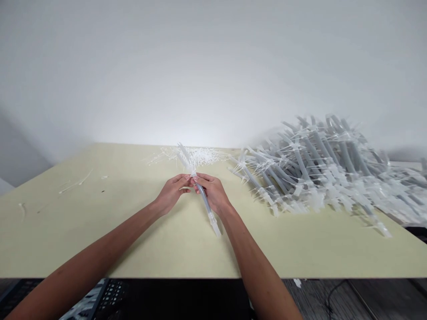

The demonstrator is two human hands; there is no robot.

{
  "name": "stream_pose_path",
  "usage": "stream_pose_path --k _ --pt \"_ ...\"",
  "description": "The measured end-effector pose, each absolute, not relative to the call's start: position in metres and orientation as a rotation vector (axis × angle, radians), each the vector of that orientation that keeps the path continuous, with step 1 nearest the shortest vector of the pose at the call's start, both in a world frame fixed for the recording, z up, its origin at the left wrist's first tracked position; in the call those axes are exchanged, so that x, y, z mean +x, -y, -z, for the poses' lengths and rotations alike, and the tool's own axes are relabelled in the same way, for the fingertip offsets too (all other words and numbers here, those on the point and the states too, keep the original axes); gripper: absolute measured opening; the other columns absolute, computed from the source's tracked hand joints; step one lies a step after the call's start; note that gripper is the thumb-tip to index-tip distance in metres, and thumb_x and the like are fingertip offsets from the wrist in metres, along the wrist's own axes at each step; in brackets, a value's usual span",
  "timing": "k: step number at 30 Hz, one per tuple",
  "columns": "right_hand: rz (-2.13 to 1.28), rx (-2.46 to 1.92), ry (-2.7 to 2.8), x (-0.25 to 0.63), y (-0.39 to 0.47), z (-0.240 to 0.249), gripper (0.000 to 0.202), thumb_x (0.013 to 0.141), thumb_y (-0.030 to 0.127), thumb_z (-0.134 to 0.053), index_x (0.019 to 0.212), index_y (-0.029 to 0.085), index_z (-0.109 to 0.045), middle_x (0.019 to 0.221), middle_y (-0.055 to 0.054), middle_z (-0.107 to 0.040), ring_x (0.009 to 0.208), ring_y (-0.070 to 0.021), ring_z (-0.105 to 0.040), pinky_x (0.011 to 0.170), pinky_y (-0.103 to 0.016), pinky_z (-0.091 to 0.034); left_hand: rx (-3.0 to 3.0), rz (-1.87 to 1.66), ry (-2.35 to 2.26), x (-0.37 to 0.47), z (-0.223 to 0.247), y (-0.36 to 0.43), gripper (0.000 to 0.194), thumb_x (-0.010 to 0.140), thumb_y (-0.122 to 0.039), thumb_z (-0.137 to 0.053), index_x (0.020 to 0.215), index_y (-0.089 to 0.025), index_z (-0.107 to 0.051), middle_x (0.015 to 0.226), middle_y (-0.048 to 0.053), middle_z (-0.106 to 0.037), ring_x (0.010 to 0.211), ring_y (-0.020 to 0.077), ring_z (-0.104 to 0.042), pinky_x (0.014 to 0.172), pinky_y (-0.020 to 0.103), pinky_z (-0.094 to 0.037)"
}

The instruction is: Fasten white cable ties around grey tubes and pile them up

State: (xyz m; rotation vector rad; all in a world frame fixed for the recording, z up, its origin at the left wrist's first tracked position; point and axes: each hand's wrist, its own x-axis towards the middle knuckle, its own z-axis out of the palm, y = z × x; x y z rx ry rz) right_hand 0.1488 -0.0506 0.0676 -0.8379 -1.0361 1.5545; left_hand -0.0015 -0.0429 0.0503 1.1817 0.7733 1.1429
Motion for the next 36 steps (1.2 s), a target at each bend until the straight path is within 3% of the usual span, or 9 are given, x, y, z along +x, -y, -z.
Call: stream_pose_path --k 6,15,20,26,31,36 --pt "-1.538 -0.855 1.047 0.147 0.051 -0.064 0.046 0.06 0.024 -0.075 0.103 0.014 -0.06 0.068 -0.001 -0.06 0.056 -0.0098 -0.052 0.054 -0.025 -0.039 1.199 -1.155 -0.776 -0.005 -0.049 0.038 0.028 0.075 -0.041 -0.06 0.084 -0.015 -0.059 0.078 0.004 -0.057 0.071 0.0122 -0.052 0.074 0.03 -0.04" --pt "-1.169 -1.108 1.336 0.142 0.057 -0.07 0.042 0.065 0.033 -0.068 0.102 0.014 -0.059 0.056 0.005 -0.05 0.051 -0.0098 -0.046 0.055 -0.026 -0.039 1.124 -1.178 -0.868 -0.002 -0.052 0.043 0.028 0.067 -0.038 -0.065 0.063 -0.015 -0.05 0.062 -0.001 -0.047 0.061 0.0098 -0.045 0.074 0.031 -0.04" --pt "-0.714 -1.285 1.551 0.134 0.061 -0.065 0.034 0.076 0.034 -0.056 0.106 0.018 -0.057 0.066 0.0 -0.056 0.063 -0.0146 -0.053 0.064 -0.03 -0.043 1.039 -1.263 -0.883 0.007 -0.053 0.05 0.032 0.066 -0.039 -0.065 0.059 -0.016 -0.046 0.058 -0.003 -0.041 0.06 0.0093 -0.042 0.075 0.03 -0.04" --pt "-0.198 -1.264 1.714 0.118 0.071 -0.063 0.032 0.087 0.027 -0.039 0.114 0.018 -0.053 0.099 -0.013 -0.055 0.094 -0.0252 -0.051 0.083 -0.042 -0.04 0.977 -1.33 -0.862 0.012 -0.055 0.051 0.031 0.068 -0.04 -0.064 0.061 -0.015 -0.048 0.059 -0.003 -0.041 0.06 0.0091 -0.042 0.075 0.031 -0.041" --pt "-0.3 -1.208 1.654 0.121 0.062 -0.063 0.034 0.085 0.031 -0.045 0.116 0.02 -0.052 0.095 -0.01 -0.055 0.087 -0.0218 -0.052 0.081 -0.038 -0.041 1.109 -1.346 -0.806 0.006 -0.055 0.046 0.028 0.072 -0.041 -0.061 0.067 -0.015 -0.052 0.066 0.0 -0.046 0.066 0.0105 -0.046 0.076 0.03 -0.042" --pt "-0.736 -1.096 1.492 0.129 0.052 -0.07 0.028 0.072 0.034 -0.062 0.095 0.02 -0.064 0.086 -0.006 -0.058 0.076 -0.0174 -0.054 0.07 -0.032 -0.044 1.288 -1.236 -0.729 -0.003 -0.054 0.04 0.035 0.079 -0.047 -0.05 0.07 -0.014 -0.053 0.066 0.002 -0.049 0.065 0.012 -0.047 0.069 0.029 -0.041"
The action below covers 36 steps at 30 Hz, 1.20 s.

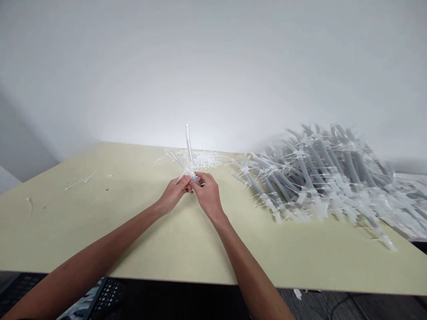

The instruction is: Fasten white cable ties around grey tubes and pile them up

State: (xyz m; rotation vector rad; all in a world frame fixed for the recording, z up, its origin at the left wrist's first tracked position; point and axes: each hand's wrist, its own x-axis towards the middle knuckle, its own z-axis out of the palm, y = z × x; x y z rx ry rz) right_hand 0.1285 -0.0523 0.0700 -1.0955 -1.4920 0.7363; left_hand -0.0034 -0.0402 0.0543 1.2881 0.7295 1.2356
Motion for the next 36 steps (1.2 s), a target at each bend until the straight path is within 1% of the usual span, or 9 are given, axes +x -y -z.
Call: stream_pose_path --k 2,5,9,12,17,20,25,32,36 --pt "-1.005 -0.986 1.446 0.131 0.054 -0.077 0.028 0.07 0.035 -0.063 0.094 0.02 -0.064 0.08 -0.004 -0.06 0.071 -0.0162 -0.055 0.064 -0.03 -0.044 1.365 -1.236 -0.738 -0.006 -0.056 0.04 0.037 0.081 -0.048 -0.048 0.068 -0.014 -0.054 0.064 0.002 -0.049 0.064 0.0122 -0.047 0.068 0.028 -0.04" --pt "-1.352 -0.825 1.4 0.134 0.059 -0.087 0.03 0.073 0.037 -0.061 0.095 0.018 -0.062 0.074 -0.004 -0.059 0.066 -0.0145 -0.055 0.058 -0.027 -0.042 1.479 -1.217 -0.77 -0.009 -0.059 0.042 0.039 0.082 -0.047 -0.046 0.065 -0.014 -0.056 0.06 0.001 -0.048 0.064 0.012 -0.048 0.068 0.027 -0.039" --pt "-1.569 -0.775 1.292 0.138 0.061 -0.091 0.03 0.076 0.044 -0.057 0.085 0.015 -0.061 0.065 -0.003 -0.055 0.058 -0.0117 -0.051 0.048 -0.023 -0.037 1.41 -1.103 -0.678 -0.01 -0.063 0.046 0.04 0.082 -0.049 -0.047 0.065 -0.014 -0.057 0.049 -0.002 -0.041 0.051 0.011 -0.046 0.059 0.027 -0.038" --pt "-1.567 -0.783 1.225 0.138 0.059 -0.089 0.029 0.073 0.044 -0.06 0.078 0.016 -0.059 0.064 -0.002 -0.053 0.057 -0.0106 -0.048 0.043 -0.021 -0.031 1.35 -1.028 -0.626 -0.009 -0.064 0.048 0.042 0.081 -0.051 -0.047 0.063 -0.014 -0.055 0.044 -0.004 -0.035 0.041 0.0094 -0.042 0.054 0.027 -0.038" --pt "-1.403 -0.804 1.25 0.135 0.056 -0.08 0.03 0.073 0.045 -0.06 0.069 0.016 -0.056 0.059 -0.002 -0.053 0.049 -0.0084 -0.041 0.041 -0.022 -0.024 1.47 -1.112 -0.789 -0.004 -0.062 0.052 0.042 0.081 -0.052 -0.044 0.061 -0.016 -0.054 0.042 -0.005 -0.036 0.039 0.0099 -0.043 0.05 0.026 -0.036" --pt "-1.303 -0.875 1.278 0.133 0.054 -0.073 0.033 0.072 0.049 -0.059 0.066 0.016 -0.055 0.055 -0.001 -0.052 0.043 -0.007 -0.035 0.04 -0.023 -0.022 1.534 -1.177 -0.925 0.0 -0.062 0.058 0.043 0.082 -0.052 -0.042 0.06 -0.017 -0.053 0.04 -0.005 -0.039 0.038 0.0099 -0.043 0.05 0.025 -0.036" --pt "-1.264 -0.897 1.273 0.131 0.052 -0.065 0.034 0.072 0.05 -0.059 0.064 0.017 -0.053 0.056 -0.001 -0.052 0.044 -0.0071 -0.036 0.041 -0.023 -0.022 1.526 -1.213 -1.022 0.004 -0.068 0.066 0.043 0.082 -0.051 -0.041 0.058 -0.018 -0.051 0.037 -0.005 -0.042 0.037 0.0102 -0.044 0.05 0.024 -0.036" --pt "-1.334 -0.867 1.217 0.132 0.054 -0.072 0.036 0.071 0.052 -0.06 0.068 0.017 -0.056 0.057 -0.001 -0.051 0.044 -0.0072 -0.034 0.041 -0.023 -0.022 1.485 -1.208 -0.953 0.002 -0.07 0.063 0.044 0.081 -0.055 -0.041 0.059 -0.018 -0.052 0.038 -0.004 -0.039 0.038 0.0106 -0.044 0.05 0.025 -0.038" --pt "-1.468 -0.799 1.141 0.135 0.054 -0.075 0.043 0.072 0.056 -0.056 0.083 0.015 -0.062 0.058 -0.001 -0.053 0.044 -0.0076 -0.037 0.042 -0.024 -0.027 1.437 -1.194 -0.86 0.001 -0.068 0.06 0.043 0.08 -0.054 -0.044 0.063 -0.017 -0.054 0.042 -0.005 -0.036 0.039 0.0096 -0.042 0.049 0.025 -0.036"
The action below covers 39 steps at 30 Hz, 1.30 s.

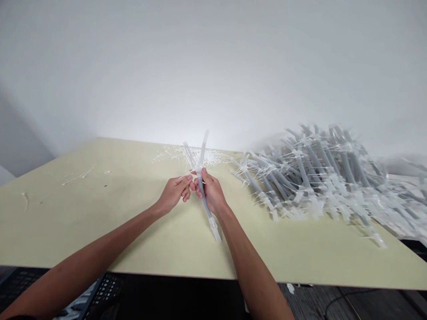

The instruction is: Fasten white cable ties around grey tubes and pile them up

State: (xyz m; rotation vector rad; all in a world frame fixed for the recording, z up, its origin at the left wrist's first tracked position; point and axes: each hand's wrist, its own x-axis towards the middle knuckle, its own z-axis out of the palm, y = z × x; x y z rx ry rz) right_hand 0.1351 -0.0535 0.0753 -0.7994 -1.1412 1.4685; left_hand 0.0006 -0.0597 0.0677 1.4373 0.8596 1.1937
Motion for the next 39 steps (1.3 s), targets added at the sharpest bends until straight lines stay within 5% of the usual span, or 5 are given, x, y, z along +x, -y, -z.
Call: stream_pose_path --k 5,10,15,24,39 --pt "-1.512 -0.731 1.065 0.136 0.054 -0.075 0.034 0.075 0.046 -0.058 0.095 0.019 -0.063 0.071 -0.001 -0.058 0.062 -0.0113 -0.051 0.058 -0.025 -0.04 1.291 -1.237 -0.742 0.002 -0.061 0.056 0.035 0.079 -0.049 -0.05 0.071 -0.016 -0.056 0.052 -0.004 -0.039 0.045 0.0084 -0.043 0.056 0.026 -0.038" --pt "-1.56 -0.684 0.972 0.127 0.056 -0.07 0.029 0.076 0.046 -0.057 0.093 0.023 -0.064 0.079 -0.001 -0.06 0.063 -0.0129 -0.052 0.055 -0.026 -0.039 1.175 -1.227 -0.637 0.007 -0.058 0.056 0.03 0.077 -0.044 -0.056 0.086 -0.015 -0.059 0.078 0.004 -0.055 0.069 0.0127 -0.053 0.066 0.028 -0.043" --pt "-1.532 -0.711 0.977 0.123 0.058 -0.07 0.024 0.071 0.041 -0.063 0.085 0.021 -0.065 0.095 -0.004 -0.063 0.084 -0.0172 -0.056 0.065 -0.028 -0.042 1.214 -1.215 -0.65 0.01 -0.06 0.057 0.031 0.077 -0.044 -0.056 0.079 -0.014 -0.063 0.091 0.007 -0.057 0.08 0.0161 -0.054 0.071 0.03 -0.044" --pt "-1.471 -0.727 0.886 0.124 0.055 -0.067 0.025 0.066 0.037 -0.07 0.078 0.016 -0.064 0.065 -0.001 -0.056 0.05 -0.0072 -0.04 0.042 -0.022 -0.032 1.13 -1.157 -0.618 0.012 -0.06 0.059 0.028 0.078 -0.039 -0.057 0.077 -0.011 -0.062 0.081 0.007 -0.058 0.068 0.0125 -0.052 0.069 0.028 -0.042" --pt "-1.499 -0.7 0.804 0.122 0.052 -0.062 0.022 0.067 0.033 -0.069 0.08 0.015 -0.065 0.065 0.001 -0.057 0.047 -0.004 -0.037 0.043 -0.02 -0.032 1.085 -1.189 -0.604 0.013 -0.056 0.057 0.028 0.077 -0.037 -0.057 0.078 -0.01 -0.063 0.078 0.007 -0.062 0.073 0.0137 -0.055 0.08 0.03 -0.041"
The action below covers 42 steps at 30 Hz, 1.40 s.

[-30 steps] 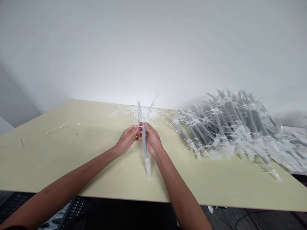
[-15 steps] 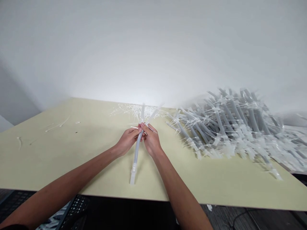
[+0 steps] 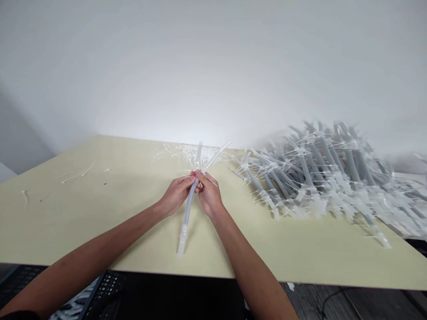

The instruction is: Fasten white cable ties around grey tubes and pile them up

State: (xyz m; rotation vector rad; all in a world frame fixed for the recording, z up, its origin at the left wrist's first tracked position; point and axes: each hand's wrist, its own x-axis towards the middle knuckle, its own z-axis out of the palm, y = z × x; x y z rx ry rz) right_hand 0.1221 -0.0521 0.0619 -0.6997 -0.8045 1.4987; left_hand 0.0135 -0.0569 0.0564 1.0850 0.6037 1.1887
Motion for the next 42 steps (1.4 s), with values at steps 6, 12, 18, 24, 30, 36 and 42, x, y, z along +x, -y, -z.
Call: stream_pose_path --k 6,12,18,24,30,36,42 --pt "-1.316 -0.728 0.91 0.123 0.053 -0.062 0.02 0.069 0.035 -0.067 0.076 0.017 -0.063 0.078 -0.003 -0.062 0.067 -0.0112 -0.055 0.06 -0.024 -0.043 1.172 -1.246 -0.725 0.012 -0.054 0.055 0.029 0.078 -0.041 -0.054 0.081 -0.012 -0.062 0.079 0.006 -0.06 0.074 0.0143 -0.055 0.077 0.031 -0.044" --pt "-1.268 -0.778 1.06 0.126 0.056 -0.065 0.024 0.07 0.038 -0.065 0.085 0.02 -0.062 0.085 -0.003 -0.062 0.076 -0.0154 -0.058 0.069 -0.031 -0.047 1.102 -1.345 -0.818 0.005 -0.05 0.046 0.026 0.075 -0.039 -0.057 0.072 -0.013 -0.058 0.069 0.002 -0.053 0.063 0.0097 -0.05 0.07 0.028 -0.044" --pt "-1.243 -0.864 1.107 0.128 0.051 -0.056 0.025 0.065 0.036 -0.069 0.082 0.018 -0.062 0.068 0.001 -0.054 0.069 -0.0133 -0.053 0.068 -0.031 -0.049 1.248 -1.437 -1.128 0.006 -0.046 0.046 0.023 0.075 -0.034 -0.054 0.063 -0.015 -0.052 0.064 -0.001 -0.053 0.058 0.0091 -0.047 0.06 0.023 -0.039" --pt "-1.205 -0.886 1.105 0.125 0.047 -0.052 0.025 0.064 0.039 -0.069 0.073 0.017 -0.061 0.069 0.0 -0.056 0.067 -0.0124 -0.052 0.066 -0.029 -0.048 1.549 -1.554 -1.298 0.01 -0.055 0.058 0.021 0.079 -0.034 -0.05 0.065 -0.017 -0.051 0.064 -0.002 -0.056 0.06 0.0096 -0.049 0.06 0.022 -0.038" --pt "-1.311 -0.754 0.987 0.13 0.047 -0.055 0.021 0.065 0.032 -0.07 0.079 0.016 -0.065 0.082 -0.003 -0.059 0.07 -0.0125 -0.054 0.07 -0.029 -0.047 1.587 -1.429 -1.213 0.002 -0.06 0.057 0.028 0.082 -0.042 -0.045 0.077 -0.018 -0.058 0.071 0.0 -0.06 0.062 0.0115 -0.053 0.061 0.024 -0.04" --pt "-1.335 -0.745 0.919 0.141 0.044 -0.058 0.022 0.067 0.031 -0.068 0.083 0.016 -0.066 0.083 -0.004 -0.061 0.063 -0.0099 -0.053 0.064 -0.026 -0.045 1.751 -1.315 -1.284 -0.016 -0.035 0.028 0.043 0.089 -0.045 -0.027 0.088 -0.017 -0.06 0.085 0.006 -0.061 0.076 0.0164 -0.055 0.072 0.029 -0.041" --pt "-1.329 -0.771 0.954 0.144 0.046 -0.062 0.021 0.067 0.033 -0.068 0.08 0.017 -0.066 0.086 -0.005 -0.063 0.063 -0.0109 -0.054 0.065 -0.028 -0.045 2.432 -0.953 -1.769 -0.038 -0.015 -0.013 0.038 0.088 -0.034 -0.037 0.121 -0.018 -0.046 0.119 0.012 -0.05 0.11 0.0271 -0.04 0.09 0.04 -0.031"
